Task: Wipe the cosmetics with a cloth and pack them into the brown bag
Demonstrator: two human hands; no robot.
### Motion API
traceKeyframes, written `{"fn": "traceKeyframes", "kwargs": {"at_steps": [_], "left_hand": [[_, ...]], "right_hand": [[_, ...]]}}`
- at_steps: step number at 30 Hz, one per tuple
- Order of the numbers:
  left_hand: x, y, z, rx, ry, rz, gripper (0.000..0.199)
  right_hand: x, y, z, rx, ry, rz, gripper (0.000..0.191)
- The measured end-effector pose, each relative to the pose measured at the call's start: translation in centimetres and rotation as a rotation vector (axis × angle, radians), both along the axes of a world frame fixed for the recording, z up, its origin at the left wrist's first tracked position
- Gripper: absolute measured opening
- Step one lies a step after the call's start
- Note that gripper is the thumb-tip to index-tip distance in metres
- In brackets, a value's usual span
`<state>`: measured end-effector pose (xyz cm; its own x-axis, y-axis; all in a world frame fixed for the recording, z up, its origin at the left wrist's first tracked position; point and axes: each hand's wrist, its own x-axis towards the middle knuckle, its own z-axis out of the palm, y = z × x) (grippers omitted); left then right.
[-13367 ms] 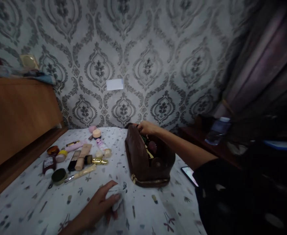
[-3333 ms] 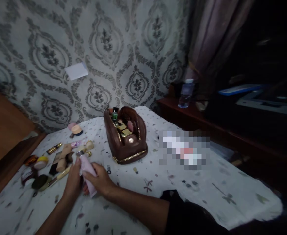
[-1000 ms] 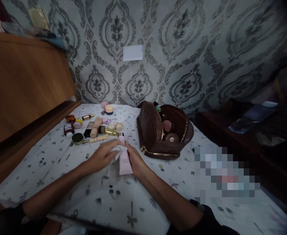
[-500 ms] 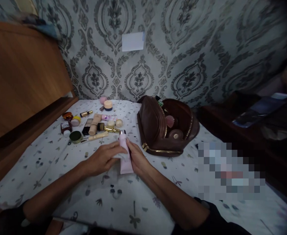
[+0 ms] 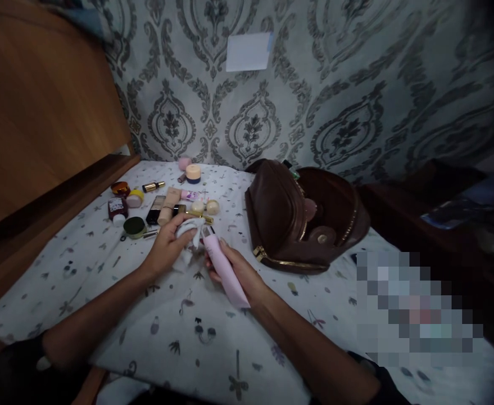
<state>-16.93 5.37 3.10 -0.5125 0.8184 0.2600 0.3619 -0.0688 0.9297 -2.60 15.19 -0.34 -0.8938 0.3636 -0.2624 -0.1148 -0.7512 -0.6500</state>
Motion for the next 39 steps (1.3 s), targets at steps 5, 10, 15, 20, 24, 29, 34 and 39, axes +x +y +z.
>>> {"fn": "traceKeyframes", "kwargs": {"at_steps": [5, 10, 15, 20, 24, 29, 34, 39], "left_hand": [[0.6, -0.3, -0.2, 0.040, 0.313, -0.021, 0.019], [2.0, -1.0, -0.4, 0.015, 0.447, -0.178, 0.022], [3.9, -1.8, 0.0, -0.009, 0.567, -0.592, 0.027], [4.6, -2.2, 0.7, -0.116, 0.411, -0.878, 0.025], [2.8, -1.5, 0.8, -0.025, 0.229, -0.464, 0.021], [0.7, -0.8, 0.4, 0.034, 0.391, -0.019, 0.024], [0.8, -1.2, 0.0, 0.004, 0.592, -0.314, 0.024], [2.3, -1.7, 0.1, -0.150, 0.596, -0.811, 0.027]], "right_hand": [[0.0, -0.5, -0.2, 0.089, -0.021, -0.040, 0.036], [-0.2, -0.4, -0.3, 0.080, -0.006, -0.147, 0.033], [-0.1, -0.3, -0.4, 0.068, 0.015, -0.203, 0.035], [-0.1, 0.2, -0.5, -0.024, 0.000, -0.217, 0.031], [-0.2, 0.2, -0.3, -0.106, -0.014, -0.171, 0.021], [-0.1, -0.8, 0.1, 0.038, 0.001, -0.160, 0.033], [-0.2, -0.8, 0.0, 0.101, 0.024, -0.221, 0.038], [-0.2, 0.2, -0.4, 0.110, -0.020, -0.307, 0.043]]}}
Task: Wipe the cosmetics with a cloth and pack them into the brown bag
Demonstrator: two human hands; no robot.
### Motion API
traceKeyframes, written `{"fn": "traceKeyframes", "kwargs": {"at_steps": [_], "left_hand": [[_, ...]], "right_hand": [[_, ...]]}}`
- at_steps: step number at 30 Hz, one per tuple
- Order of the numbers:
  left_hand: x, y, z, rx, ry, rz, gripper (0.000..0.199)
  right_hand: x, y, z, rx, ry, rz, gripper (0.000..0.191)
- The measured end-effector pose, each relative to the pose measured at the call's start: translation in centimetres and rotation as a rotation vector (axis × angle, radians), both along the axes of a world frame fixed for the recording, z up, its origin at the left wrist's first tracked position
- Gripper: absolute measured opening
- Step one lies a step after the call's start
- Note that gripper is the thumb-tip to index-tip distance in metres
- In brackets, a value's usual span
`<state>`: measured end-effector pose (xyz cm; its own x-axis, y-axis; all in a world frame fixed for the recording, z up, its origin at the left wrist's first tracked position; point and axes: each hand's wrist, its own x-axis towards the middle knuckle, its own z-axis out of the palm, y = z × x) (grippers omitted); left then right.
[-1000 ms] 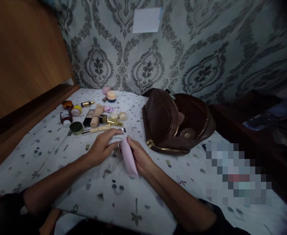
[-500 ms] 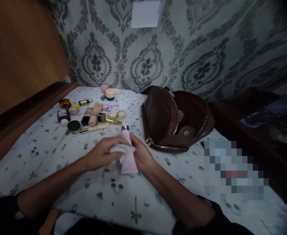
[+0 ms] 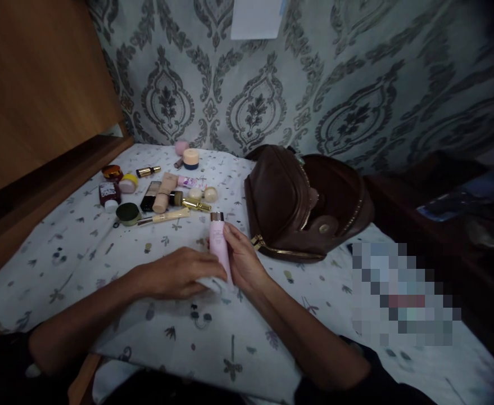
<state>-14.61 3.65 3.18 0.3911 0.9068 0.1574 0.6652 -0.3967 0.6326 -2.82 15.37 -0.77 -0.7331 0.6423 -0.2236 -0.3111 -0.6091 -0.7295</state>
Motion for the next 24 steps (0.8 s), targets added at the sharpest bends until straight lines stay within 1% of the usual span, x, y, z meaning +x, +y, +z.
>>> {"fn": "traceKeyframes", "kwargs": {"at_steps": [2, 3, 4, 5, 6, 7, 9, 10, 11, 12, 13, 15, 19, 22, 24], "left_hand": [[0.3, 0.0, 0.3, -0.103, -0.089, -0.079, 0.023], [0.3, 0.0, 0.5, -0.141, -0.162, -0.092, 0.021], [0.1, 0.0, 0.6, -0.166, -0.243, -0.076, 0.019], [-0.1, 0.1, 0.8, -0.173, -0.327, -0.022, 0.019], [-0.4, 0.2, 0.9, -0.158, -0.405, 0.070, 0.019], [-0.7, 0.3, 0.9, -0.116, -0.467, 0.197, 0.020], [-1.3, 0.6, 0.8, 0.025, -0.533, 0.484, 0.021], [-1.5, 0.8, 0.6, 0.095, -0.540, 0.596, 0.022], [-1.7, 0.9, 0.4, 0.150, -0.532, 0.672, 0.023], [-1.8, 1.0, 0.2, 0.186, -0.511, 0.710, 0.024], [-1.8, 1.1, -0.1, 0.213, -0.480, 0.718, 0.025], [-1.6, 1.1, -0.5, 0.261, -0.391, 0.670, 0.030], [-0.8, 0.7, -0.9, 0.372, -0.204, 0.458, 0.037], [-0.1, 0.4, -1.0, 0.366, -0.153, 0.302, 0.037], [0.3, 0.3, -1.1, 0.339, -0.151, 0.248, 0.033]], "right_hand": [[0.0, 0.1, 0.0, -0.008, -0.017, -0.016, 0.048], [0.0, 0.1, 0.0, -0.013, -0.020, -0.011, 0.049], [0.0, 0.1, 0.0, -0.017, -0.017, -0.004, 0.048], [0.0, 0.0, 0.1, -0.020, -0.010, -0.001, 0.047], [0.0, -0.1, 0.1, -0.021, -0.004, 0.004, 0.046], [0.0, -0.2, 0.2, -0.021, -0.003, 0.014, 0.045], [0.0, -0.5, 0.3, -0.014, -0.010, 0.048, 0.044], [0.0, -0.6, 0.3, -0.008, -0.013, 0.070, 0.043], [0.1, -0.8, 0.3, -0.002, -0.015, 0.089, 0.042], [0.1, -0.9, 0.3, 0.005, -0.013, 0.104, 0.041], [0.1, -1.0, 0.3, 0.011, -0.009, 0.107, 0.040], [0.1, -1.0, 0.4, 0.016, -0.001, 0.087, 0.039], [0.1, -0.5, 0.6, -0.003, 0.044, 0.008, 0.039], [0.1, 0.1, 0.5, -0.039, 0.064, -0.033, 0.039], [0.1, 0.5, 0.2, -0.067, 0.054, -0.064, 0.038]]}}
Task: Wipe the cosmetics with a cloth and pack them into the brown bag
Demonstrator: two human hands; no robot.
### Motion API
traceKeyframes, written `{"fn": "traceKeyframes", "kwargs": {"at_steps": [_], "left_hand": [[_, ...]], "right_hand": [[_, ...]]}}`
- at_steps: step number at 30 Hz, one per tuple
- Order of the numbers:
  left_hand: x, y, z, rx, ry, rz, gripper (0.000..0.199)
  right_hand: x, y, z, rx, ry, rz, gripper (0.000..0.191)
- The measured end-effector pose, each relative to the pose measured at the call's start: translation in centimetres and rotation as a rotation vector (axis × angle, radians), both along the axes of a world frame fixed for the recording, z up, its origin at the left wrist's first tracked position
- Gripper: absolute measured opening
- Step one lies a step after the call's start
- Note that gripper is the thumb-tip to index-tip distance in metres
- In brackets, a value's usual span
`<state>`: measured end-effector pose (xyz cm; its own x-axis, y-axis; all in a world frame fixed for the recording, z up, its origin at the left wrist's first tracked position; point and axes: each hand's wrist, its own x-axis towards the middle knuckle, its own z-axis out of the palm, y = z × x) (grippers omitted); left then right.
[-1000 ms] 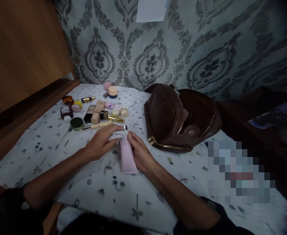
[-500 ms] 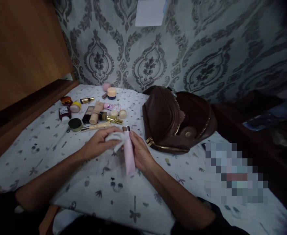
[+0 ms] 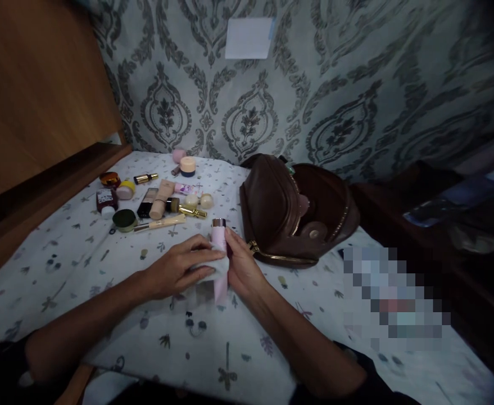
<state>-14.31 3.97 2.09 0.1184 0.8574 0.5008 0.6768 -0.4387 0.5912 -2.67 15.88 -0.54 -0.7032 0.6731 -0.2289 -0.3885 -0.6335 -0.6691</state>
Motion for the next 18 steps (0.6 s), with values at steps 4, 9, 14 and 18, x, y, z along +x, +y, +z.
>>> {"fn": "traceKeyframes", "kwargs": {"at_steps": [4, 9, 14, 18], "left_hand": [[0.4, 0.1, -0.2, -0.054, -0.094, 0.097, 0.025], [-0.1, 0.7, -0.4, -0.144, -0.397, 0.398, 0.029], [0.3, 1.1, -0.6, -0.263, -0.436, 0.378, 0.035], [1.1, 1.1, -1.1, -0.321, -0.515, 0.295, 0.034]], "right_hand": [[0.1, 0.1, -0.1, 0.017, 0.003, -0.003, 0.035], [0.0, -0.7, 0.2, 0.025, 0.063, 0.057, 0.034], [-0.1, -1.2, 0.3, 0.059, 0.059, 0.053, 0.037], [0.1, -1.6, 0.9, 0.116, 0.023, 0.052, 0.036]]}}
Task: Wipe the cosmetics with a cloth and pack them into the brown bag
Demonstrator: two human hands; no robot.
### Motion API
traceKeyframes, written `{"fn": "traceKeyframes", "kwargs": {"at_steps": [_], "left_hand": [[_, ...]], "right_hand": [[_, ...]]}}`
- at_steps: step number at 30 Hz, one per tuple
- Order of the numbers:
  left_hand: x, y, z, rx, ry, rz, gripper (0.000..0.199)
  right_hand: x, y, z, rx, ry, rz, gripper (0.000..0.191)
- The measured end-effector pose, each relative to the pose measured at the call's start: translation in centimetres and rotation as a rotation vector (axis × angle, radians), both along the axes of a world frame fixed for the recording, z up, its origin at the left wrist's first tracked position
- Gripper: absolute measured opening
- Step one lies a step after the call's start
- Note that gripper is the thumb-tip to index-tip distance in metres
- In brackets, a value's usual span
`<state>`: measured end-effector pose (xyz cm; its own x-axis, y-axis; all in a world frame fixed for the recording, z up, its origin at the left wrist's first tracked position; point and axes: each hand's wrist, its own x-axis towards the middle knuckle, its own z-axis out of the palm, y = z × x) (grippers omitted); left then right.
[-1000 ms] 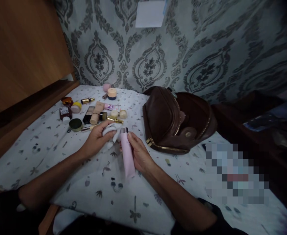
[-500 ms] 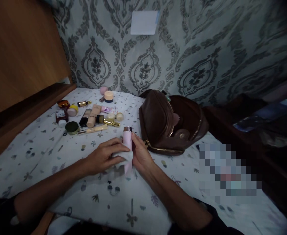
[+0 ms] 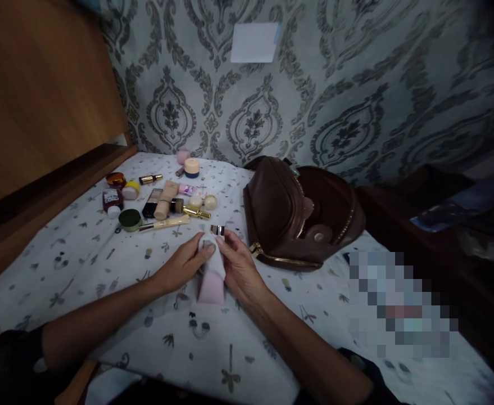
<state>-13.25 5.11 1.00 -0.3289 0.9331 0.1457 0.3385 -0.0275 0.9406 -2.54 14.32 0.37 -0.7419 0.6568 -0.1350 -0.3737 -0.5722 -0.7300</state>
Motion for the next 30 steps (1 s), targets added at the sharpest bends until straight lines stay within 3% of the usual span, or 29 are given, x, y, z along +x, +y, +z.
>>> {"fn": "traceKeyframes", "kwargs": {"at_steps": [5, 13, 20, 24, 30], "left_hand": [[0.3, 0.1, -0.4, -0.030, -0.147, -0.089, 0.037], [1.1, -0.4, 0.6, -0.102, -0.166, -0.205, 0.032], [1.5, -0.6, 0.9, -0.229, -0.494, -0.393, 0.039], [1.3, -0.5, 0.5, -0.244, -0.615, -0.329, 0.044], [0.3, -0.2, -0.4, -0.129, -0.716, -0.097, 0.047]], "right_hand": [[0.2, -0.1, 0.7, 0.055, -0.042, -0.023, 0.036], [0.1, 1.0, 2.3, 0.118, 0.033, -0.171, 0.038], [1.3, 1.4, 4.6, 0.170, 0.045, -0.219, 0.037], [1.5, 1.8, 4.5, 0.133, 0.045, -0.211, 0.029], [1.6, 3.1, 3.9, 0.189, 0.091, -0.261, 0.025]]}}
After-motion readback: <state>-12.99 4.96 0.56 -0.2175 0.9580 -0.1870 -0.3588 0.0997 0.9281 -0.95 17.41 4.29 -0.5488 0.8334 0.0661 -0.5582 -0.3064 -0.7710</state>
